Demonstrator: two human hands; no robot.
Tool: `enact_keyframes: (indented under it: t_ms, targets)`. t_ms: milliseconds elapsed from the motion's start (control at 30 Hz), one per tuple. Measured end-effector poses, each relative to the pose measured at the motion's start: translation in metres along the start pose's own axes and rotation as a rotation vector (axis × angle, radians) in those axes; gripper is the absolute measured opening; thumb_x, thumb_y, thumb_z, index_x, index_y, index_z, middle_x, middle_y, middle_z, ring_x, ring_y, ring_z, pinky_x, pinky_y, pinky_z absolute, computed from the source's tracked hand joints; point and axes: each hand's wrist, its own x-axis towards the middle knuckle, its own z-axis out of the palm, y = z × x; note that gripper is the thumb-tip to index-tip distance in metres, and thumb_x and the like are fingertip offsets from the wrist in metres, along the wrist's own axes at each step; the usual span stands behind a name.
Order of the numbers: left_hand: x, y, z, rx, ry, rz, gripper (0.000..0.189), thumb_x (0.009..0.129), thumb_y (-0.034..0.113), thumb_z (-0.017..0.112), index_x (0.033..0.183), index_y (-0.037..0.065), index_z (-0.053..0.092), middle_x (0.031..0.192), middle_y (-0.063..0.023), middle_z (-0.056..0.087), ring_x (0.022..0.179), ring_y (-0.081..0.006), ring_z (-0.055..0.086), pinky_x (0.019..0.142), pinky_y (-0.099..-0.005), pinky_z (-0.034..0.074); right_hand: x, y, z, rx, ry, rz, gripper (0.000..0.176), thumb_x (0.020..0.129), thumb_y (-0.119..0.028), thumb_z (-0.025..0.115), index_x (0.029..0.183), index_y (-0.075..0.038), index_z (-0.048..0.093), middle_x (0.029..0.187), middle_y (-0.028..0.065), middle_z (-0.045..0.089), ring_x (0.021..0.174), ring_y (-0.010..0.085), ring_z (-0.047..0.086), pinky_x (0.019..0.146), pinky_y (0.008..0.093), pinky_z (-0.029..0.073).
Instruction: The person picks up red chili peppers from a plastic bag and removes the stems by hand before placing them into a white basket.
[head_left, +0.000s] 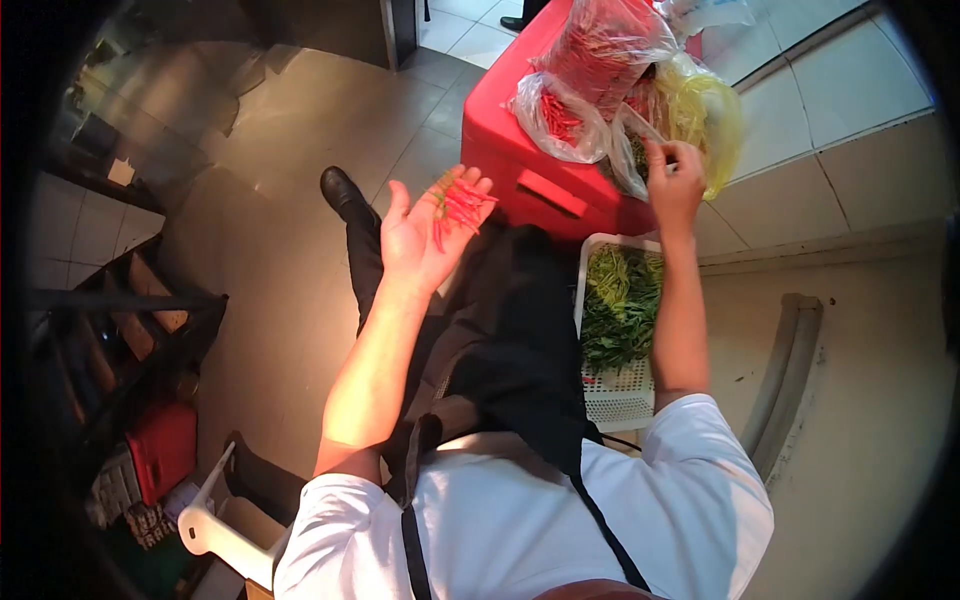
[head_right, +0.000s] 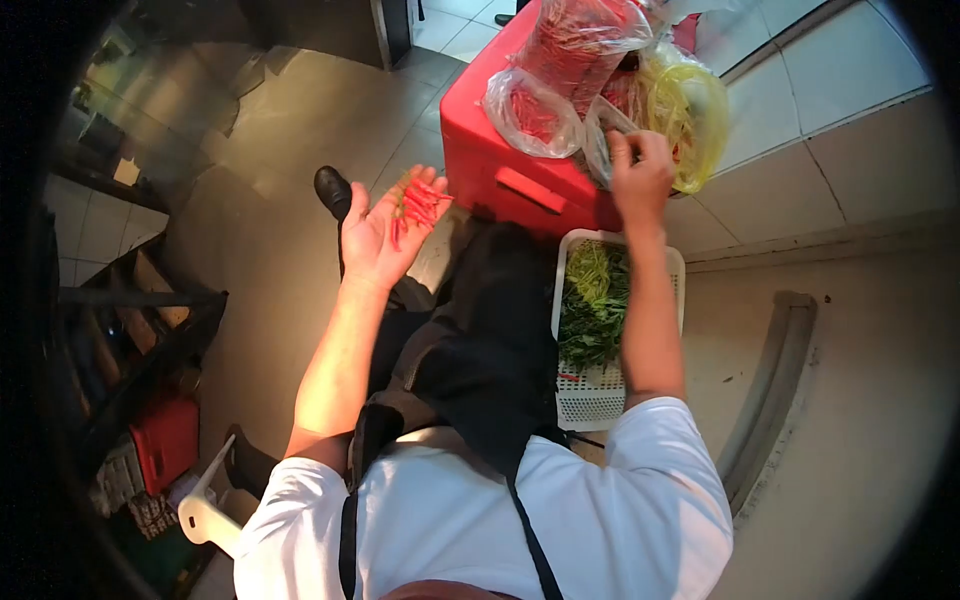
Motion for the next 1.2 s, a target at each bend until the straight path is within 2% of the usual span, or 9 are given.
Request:
enact_keyframes:
  t_ms: [133,233,333,533,700,800,1000,1133,1200]
  targets:
    - [0.002,-0.008,0.001,0.006,-0.061,-0.047,0.082,0.095,0.063,0.031,0.136,-0.008,0.037,0.139,-0.0253,0.044,0.133,-0.0418,0.038,0.111,-0.0561,0.03,-0.009,0.054,0.017,-0.312,-0.014,-0.101,0.018,0.088,-0.015,0.066,0.1,-0.001,0.066,0.091,0.0153,0.064,0.082,0.0309,0.062,0.071,0.0375,0.049]
    - [0.002,-0.014,-0.003,-0.008,-0.087,-0.041,0.083,0.095,0.064,0.031,0.136,-0.008,0.037,0.138,-0.0254,0.044,0.133,-0.0417,0.038,0.111,-0.0558,0.03,-0.028,-0.038,0.002,0.095,-0.098,-0.051,0.02,0.086,-0.013,0.066,0.103,-0.001,0.065,0.09,0.0164,0.064,0.084,0.0334,0.061,0.075,0.0396,0.049]
    - [0.006,-0.019,-0.003,0.0,-0.073,-0.036,0.083,0.094,0.065,0.03,0.136,-0.007,0.038,0.138,-0.0252,0.045,0.132,-0.0416,0.039,0.111,-0.0552,0.03,-0.064,-0.11,0.007,0.454,-0.207,-0.392,0.025,0.076,-0.007,0.075,0.098,-0.003,0.064,0.09,0.0121,0.065,0.081,0.0303,0.062,0.072,0.0377,0.049]
    - [0.004,-0.022,-0.001,0.053,-0.075,0.031,0.082,0.094,0.066,0.026,0.135,-0.004,0.039,0.135,-0.0228,0.047,0.13,-0.0403,0.042,0.11,-0.0534,0.034,-0.106,-0.171,0.024,0.577,-0.421,-0.161,0.028,0.075,-0.009,0.075,0.099,-0.002,0.062,0.082,0.0115,0.06,0.076,0.0297,0.062,0.064,0.0369,0.05]
    - [-0.002,-0.026,-0.001,0.097,-0.094,0.099,0.078,0.096,0.064,0.024,0.134,-0.002,0.04,0.131,-0.0204,0.05,0.126,-0.0382,0.046,0.108,-0.0511,0.036,-0.107,-0.167,0.046,0.505,-0.268,-0.212,0.024,0.08,-0.008,0.072,0.102,-0.003,0.063,0.085,0.0132,0.06,0.076,0.0296,0.062,0.066,0.0361,0.051]
    - [-0.003,-0.027,-0.001,0.114,-0.08,0.107,0.065,0.1,0.054,0.032,0.134,-0.001,0.041,0.132,-0.0184,0.051,0.127,-0.0357,0.046,0.108,-0.0483,0.037,-0.106,-0.168,0.048,0.481,-0.253,-0.237,0.02,0.082,-0.006,0.069,0.1,-0.003,0.063,0.085,0.0133,0.06,0.077,0.0311,0.062,0.066,0.0373,0.051]
    - [-0.007,-0.028,-0.007,0.278,-0.05,0.153,0.039,0.099,0.015,0.049,0.135,0.001,0.043,0.133,-0.0152,0.051,0.127,-0.0307,0.049,0.107,-0.0423,0.041,-0.11,-0.167,0.052,0.51,-0.296,-0.26,0.02,0.082,-0.005,0.069,0.101,-0.003,0.065,0.086,0.0133,0.06,0.077,0.0292,0.062,0.067,0.0361,0.051]
    - [-0.011,-0.02,-0.008,0.23,-0.06,0.171,0.036,0.099,0.006,0.047,0.134,0.001,0.044,0.131,-0.0141,0.053,0.125,-0.0292,0.051,0.106,-0.0419,0.043,-0.112,-0.167,0.046,0.582,-0.205,-0.219,0.027,0.082,-0.005,0.071,0.108,-0.003,0.065,0.091,0.0114,0.06,0.076,0.0231,0.061,0.067,0.0316,0.05]
    - [-0.01,-0.016,-0.007,0.22,-0.069,0.179,0.036,0.099,0.005,0.047,0.134,0.001,0.044,0.129,-0.0135,0.053,0.123,-0.0283,0.052,0.106,-0.0427,0.044,-0.11,-0.165,0.042,0.674,-0.197,-0.032,0.03,0.082,-0.005,0.072,0.111,-0.004,0.065,0.094,0.0103,0.059,0.076,0.0199,0.06,0.068,0.0294,0.05]
